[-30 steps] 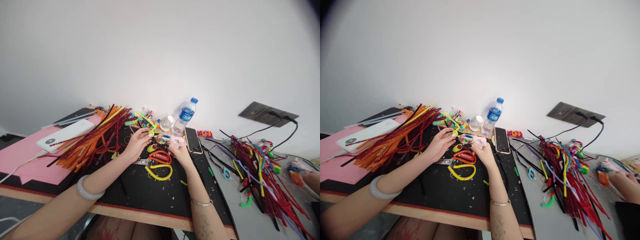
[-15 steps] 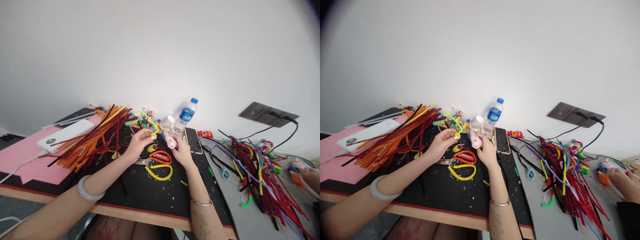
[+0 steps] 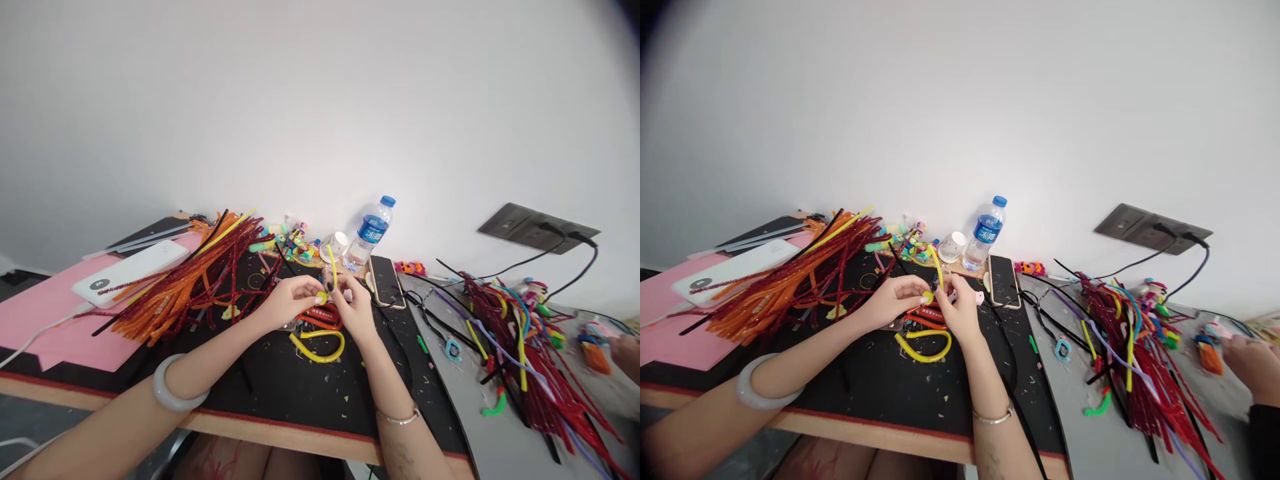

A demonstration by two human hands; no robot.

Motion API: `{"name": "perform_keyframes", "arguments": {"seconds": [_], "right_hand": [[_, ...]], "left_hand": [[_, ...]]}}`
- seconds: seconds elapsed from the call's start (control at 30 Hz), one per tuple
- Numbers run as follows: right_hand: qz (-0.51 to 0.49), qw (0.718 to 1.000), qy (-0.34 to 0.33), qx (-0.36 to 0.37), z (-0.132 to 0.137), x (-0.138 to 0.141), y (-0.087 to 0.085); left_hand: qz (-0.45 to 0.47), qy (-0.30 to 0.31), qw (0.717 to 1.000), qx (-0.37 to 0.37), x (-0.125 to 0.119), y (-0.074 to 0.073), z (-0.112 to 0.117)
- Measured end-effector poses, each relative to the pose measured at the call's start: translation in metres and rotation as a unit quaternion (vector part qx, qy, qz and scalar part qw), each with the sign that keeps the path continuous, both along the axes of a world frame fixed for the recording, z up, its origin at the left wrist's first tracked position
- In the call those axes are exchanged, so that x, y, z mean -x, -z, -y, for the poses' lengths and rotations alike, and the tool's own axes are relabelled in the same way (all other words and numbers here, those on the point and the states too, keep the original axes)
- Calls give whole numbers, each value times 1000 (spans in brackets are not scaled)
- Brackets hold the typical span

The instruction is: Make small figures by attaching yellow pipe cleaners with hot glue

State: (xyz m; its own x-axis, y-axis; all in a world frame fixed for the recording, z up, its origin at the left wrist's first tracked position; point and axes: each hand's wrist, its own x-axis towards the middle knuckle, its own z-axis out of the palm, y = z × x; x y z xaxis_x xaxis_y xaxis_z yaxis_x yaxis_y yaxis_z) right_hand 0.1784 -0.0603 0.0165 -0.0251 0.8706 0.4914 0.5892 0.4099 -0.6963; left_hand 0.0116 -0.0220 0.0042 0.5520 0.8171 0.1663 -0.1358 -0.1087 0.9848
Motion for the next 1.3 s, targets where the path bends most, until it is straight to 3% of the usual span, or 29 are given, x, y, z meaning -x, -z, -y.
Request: {"name": "perform_keyframes", "arguments": {"seconds": [0.3,0.63,1.3], "right_hand": [[-80,995,56,8,0,6,8],[-32,998,57,8,1,8,7],[-47,998,-12,38,4,15,4]], "left_hand": [[18,-40,999,3,1,1,-3],[30,-73,997,3,2,2,-4],[43,-116,992,41,3,-1,-3]]}}
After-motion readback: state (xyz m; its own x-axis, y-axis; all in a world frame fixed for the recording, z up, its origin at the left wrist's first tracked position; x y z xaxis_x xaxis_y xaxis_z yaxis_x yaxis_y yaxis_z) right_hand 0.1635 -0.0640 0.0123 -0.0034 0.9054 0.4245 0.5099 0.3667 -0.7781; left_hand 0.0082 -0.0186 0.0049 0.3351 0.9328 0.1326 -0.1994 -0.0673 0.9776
